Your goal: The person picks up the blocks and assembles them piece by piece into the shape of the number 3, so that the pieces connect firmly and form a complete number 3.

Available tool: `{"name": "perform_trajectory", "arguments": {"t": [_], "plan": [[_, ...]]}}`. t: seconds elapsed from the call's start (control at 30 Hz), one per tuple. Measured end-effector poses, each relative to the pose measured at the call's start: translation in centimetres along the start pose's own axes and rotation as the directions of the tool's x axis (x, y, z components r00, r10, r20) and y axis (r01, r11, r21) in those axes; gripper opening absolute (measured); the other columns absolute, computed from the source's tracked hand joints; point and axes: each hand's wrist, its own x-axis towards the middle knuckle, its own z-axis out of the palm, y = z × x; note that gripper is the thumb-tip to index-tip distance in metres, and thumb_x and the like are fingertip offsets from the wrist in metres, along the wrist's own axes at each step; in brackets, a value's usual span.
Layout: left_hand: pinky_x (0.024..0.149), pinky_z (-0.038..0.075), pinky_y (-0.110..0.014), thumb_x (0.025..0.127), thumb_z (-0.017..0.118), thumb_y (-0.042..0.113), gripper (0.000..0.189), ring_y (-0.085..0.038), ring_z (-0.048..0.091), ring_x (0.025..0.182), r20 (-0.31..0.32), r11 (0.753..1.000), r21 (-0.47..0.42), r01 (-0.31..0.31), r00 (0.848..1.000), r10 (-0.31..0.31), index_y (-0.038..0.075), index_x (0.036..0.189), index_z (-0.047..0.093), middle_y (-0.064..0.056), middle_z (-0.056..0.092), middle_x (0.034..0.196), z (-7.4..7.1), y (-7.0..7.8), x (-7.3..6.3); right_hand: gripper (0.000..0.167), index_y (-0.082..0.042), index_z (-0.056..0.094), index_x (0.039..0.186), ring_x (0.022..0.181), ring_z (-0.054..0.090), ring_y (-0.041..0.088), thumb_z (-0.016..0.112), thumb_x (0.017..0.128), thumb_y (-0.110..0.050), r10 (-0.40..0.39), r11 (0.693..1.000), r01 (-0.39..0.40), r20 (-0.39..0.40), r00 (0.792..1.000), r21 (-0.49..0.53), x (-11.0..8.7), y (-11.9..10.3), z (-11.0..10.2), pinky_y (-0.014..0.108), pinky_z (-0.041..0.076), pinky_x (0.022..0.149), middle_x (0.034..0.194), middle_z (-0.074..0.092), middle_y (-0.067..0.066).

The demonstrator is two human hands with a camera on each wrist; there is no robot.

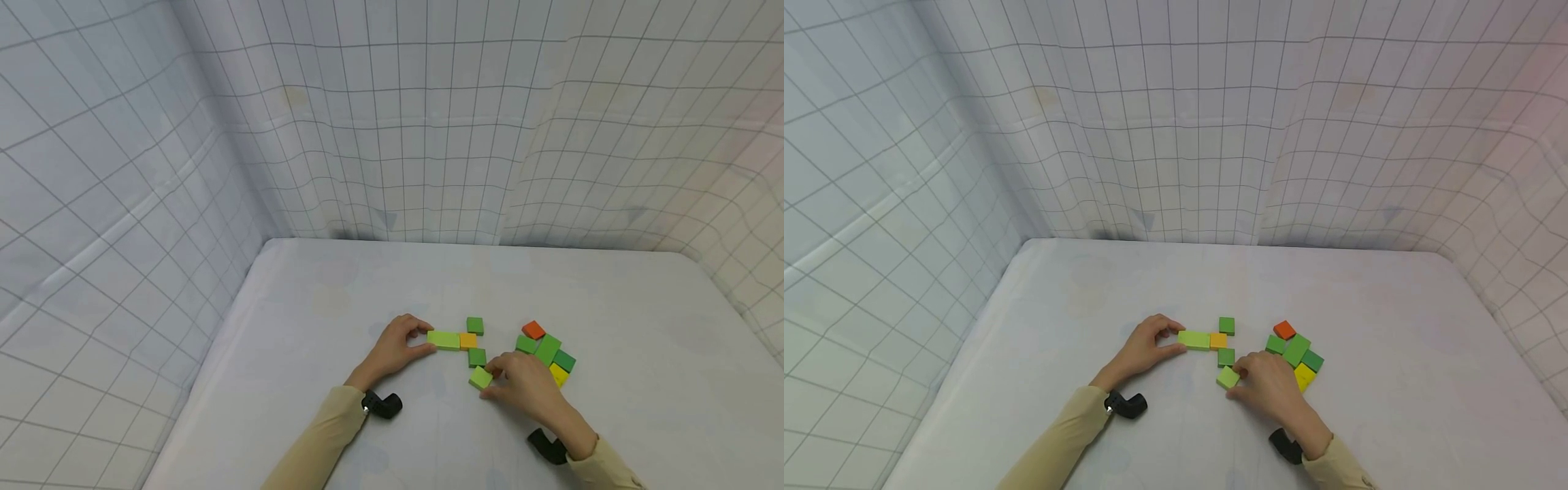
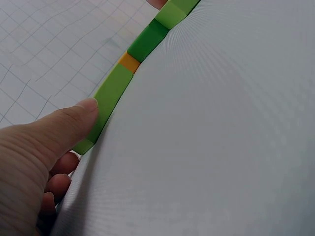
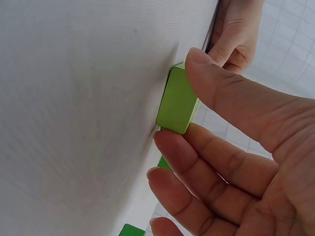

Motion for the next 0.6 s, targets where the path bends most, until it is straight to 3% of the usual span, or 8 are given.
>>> {"name": "perform_trajectory", "arguments": {"t": [0.6], "plan": [[0.076, 0.043, -0.026, 0.081, 0.077, 0.032, 0.034, -0.009, 0.049, 0.083, -0.009, 1.000, 0.017, 0.015, 1.000, -0.015, 0.014, 0.109, 0.068, 0.007, 0.057, 0.094, 0.12, 0.04, -0.02, 0.034, -0.014, 0.073, 0.084, 0.066, 0.052, 0.007, 0.090, 0.060, -0.031, 0.004, 1.000, -0.004, 0.000, 1.000, -0.011, 0.05, -0.10, -0.06, 0.028, 0.043, 0.061, 0.073, 0.060, -0.011]]}}
